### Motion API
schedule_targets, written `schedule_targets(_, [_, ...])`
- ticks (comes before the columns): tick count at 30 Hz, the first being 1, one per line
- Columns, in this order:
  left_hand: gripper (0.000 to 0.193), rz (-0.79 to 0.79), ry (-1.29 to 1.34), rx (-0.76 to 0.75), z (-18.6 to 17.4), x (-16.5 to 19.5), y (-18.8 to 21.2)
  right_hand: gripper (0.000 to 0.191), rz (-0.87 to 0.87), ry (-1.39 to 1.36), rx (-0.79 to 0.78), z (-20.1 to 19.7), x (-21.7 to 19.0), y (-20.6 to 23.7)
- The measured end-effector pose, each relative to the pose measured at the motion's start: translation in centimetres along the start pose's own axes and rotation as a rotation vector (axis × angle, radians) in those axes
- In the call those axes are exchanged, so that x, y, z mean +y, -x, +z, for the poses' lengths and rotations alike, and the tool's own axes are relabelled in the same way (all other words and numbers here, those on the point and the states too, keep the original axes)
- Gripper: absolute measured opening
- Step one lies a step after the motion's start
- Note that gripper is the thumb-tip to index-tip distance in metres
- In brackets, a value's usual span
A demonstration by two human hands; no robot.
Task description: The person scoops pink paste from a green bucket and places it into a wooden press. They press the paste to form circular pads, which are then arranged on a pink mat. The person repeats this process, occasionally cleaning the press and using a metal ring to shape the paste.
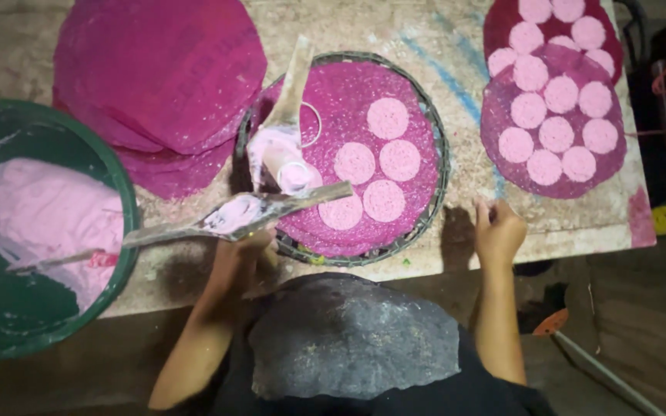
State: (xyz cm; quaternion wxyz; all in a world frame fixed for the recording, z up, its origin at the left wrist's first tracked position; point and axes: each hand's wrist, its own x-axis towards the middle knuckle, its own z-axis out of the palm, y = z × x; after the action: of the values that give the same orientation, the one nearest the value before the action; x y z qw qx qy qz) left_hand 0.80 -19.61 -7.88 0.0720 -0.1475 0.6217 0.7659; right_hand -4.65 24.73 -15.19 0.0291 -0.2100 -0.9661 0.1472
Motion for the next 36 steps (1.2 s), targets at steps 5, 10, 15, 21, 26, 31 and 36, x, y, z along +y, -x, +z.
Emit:
schedule_targets(5, [0.017,-0.272,0.152,0.181,0.2,-0.5,2.7,0.052,-0.789,-0.419,-0.047,1.7,-10.8,-1.2])
schedule_targets(10, [0.013,-0.013,0.068,0.220,0.7,-2.1,4.6,0.073,-1.172,-0.253,-0.359,3.6,-18.8,-3.2])
schedule_targets(15, [0.019,-0.056,0.159,0.267,-0.3,-3.3,6.2,0.052,-1.207,-0.057,-0.345,5.7,-19.9,-3.6])
schedule_targets(21, [0.026,-0.010,0.181,0.252,-2.4,-2.9,6.4,0.029,-1.002,-0.282,-0.494,3.7,-20.7,-4.2])
schedule_targets(26, [0.033,0.185,0.078,0.314,-7.2,0.3,6.8,0.024,-0.626,-1.402,-0.945,-4.4,-25.4,-0.5])
schedule_targets(31, [0.039,0.765,-0.429,0.608,-12.9,4.5,5.3,0.040,-1.027,-1.631,-1.099,-10.0,-34.5,12.8])
schedule_targets(36, [0.046,0.754,-0.849,0.659,-20.9,5.0,7.4,0.060,-1.651,-0.644,-0.263,-8.7,-45.9,25.4])
